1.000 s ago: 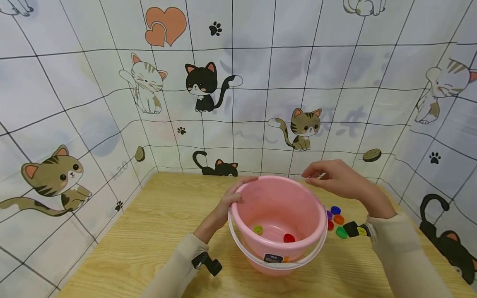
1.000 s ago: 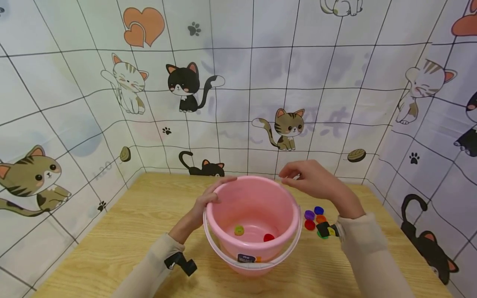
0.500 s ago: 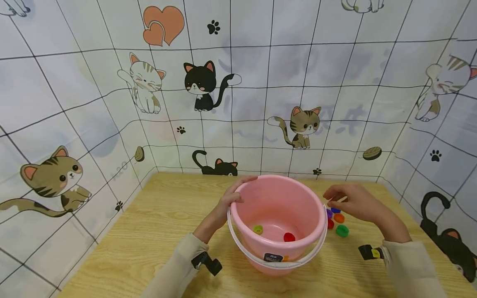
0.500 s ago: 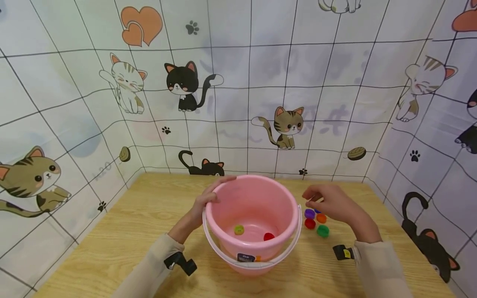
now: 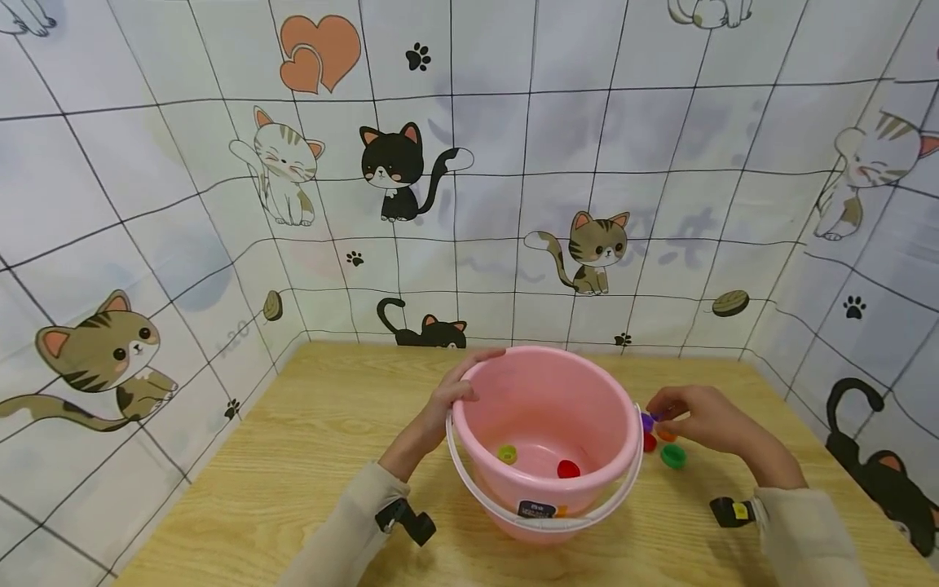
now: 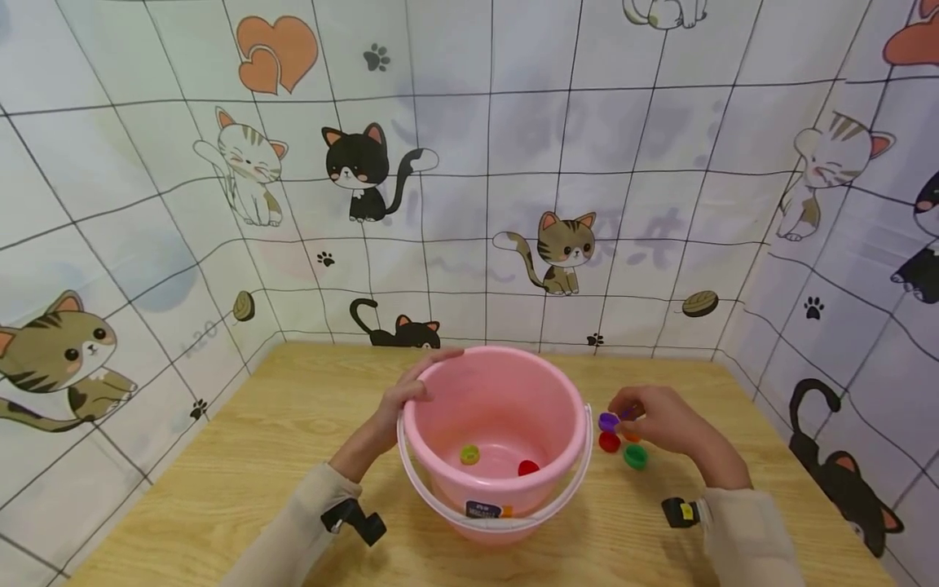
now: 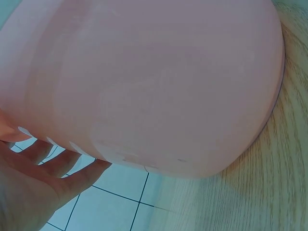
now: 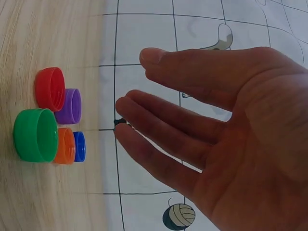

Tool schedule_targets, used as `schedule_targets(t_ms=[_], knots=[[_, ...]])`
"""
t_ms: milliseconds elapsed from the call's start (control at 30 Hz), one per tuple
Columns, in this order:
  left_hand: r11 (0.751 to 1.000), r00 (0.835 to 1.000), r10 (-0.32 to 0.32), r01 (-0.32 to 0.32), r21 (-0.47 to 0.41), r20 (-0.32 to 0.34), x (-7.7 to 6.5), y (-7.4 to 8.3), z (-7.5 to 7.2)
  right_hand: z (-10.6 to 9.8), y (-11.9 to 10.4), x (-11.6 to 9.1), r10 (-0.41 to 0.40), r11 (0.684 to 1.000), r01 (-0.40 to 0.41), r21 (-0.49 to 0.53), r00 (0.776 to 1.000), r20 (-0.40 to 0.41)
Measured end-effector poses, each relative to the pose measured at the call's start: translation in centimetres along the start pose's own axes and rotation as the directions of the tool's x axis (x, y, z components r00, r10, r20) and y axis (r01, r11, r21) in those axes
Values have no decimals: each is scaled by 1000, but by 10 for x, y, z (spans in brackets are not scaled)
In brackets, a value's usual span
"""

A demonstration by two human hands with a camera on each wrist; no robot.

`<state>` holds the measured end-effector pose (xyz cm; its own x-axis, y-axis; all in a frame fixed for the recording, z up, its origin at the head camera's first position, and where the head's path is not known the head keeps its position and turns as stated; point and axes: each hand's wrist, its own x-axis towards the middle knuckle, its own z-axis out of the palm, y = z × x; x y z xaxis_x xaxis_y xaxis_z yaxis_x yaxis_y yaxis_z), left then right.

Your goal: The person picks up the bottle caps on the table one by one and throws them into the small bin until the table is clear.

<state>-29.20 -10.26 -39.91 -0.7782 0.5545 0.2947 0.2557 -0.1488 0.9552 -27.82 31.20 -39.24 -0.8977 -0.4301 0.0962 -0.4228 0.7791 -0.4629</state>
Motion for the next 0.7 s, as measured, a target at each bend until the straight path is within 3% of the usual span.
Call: schedule_targets(t_ms=[700], knots=[[1000, 999, 7, -7, 0, -37, 1, -1, 2, 7, 22, -2, 55, 998, -54, -25, 998, 41]])
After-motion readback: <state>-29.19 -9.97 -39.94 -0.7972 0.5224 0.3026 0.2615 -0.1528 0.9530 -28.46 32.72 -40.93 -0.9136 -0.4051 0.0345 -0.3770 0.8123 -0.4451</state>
